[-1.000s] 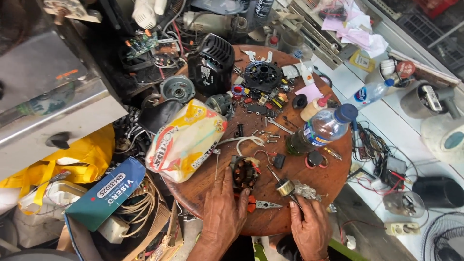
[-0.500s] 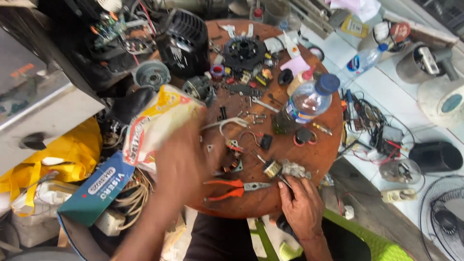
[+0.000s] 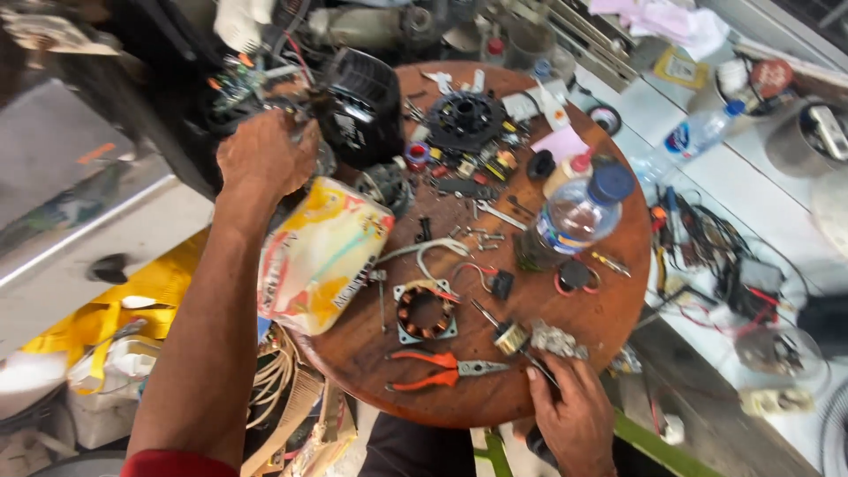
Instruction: Repairing a small electric motor by assembling parts and using hand tools on a workbench.
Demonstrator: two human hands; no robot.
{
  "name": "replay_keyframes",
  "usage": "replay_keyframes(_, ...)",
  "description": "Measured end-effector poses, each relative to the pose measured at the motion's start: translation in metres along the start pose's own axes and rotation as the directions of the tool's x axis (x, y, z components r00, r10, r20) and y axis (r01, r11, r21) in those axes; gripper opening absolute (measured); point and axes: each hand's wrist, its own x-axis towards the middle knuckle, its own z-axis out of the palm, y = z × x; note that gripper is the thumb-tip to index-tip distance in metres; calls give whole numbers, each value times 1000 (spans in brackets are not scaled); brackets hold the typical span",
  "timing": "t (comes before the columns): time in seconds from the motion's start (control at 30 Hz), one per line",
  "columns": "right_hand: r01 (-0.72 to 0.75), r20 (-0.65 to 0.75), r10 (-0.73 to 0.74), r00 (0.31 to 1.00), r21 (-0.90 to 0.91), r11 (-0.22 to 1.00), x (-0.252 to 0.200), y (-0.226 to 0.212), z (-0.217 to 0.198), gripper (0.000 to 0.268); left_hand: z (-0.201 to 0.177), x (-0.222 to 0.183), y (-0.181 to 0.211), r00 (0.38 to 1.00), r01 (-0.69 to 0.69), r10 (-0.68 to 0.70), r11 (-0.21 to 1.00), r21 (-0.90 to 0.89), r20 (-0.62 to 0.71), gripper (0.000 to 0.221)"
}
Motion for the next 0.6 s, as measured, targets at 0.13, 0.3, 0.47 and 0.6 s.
replay_keyframes(0.13, -39, -53, 35, 998, -76, 996, -8, 12, 19, 31, 6, 28, -34, 976, 196, -185, 975, -103, 113, 84)
replay_keyframes(0.3, -194, 63, 205, 977, -145, 970, -14, 36, 38, 40, 29, 48, -54, 944, 197, -164, 976, -91, 288, 32)
replay_keyframes(0.47, -84, 41, 89, 995, -104, 991, -13, 44, 38, 39, 50, 64, -75, 975, 180, -108, 895, -408, 193, 28)
replay_keyframes(0.6, -187, 94, 208, 974, -195, 963, -14, 46, 44, 40, 67, 81, -111, 983, 87, -160, 833, -546, -88, 27)
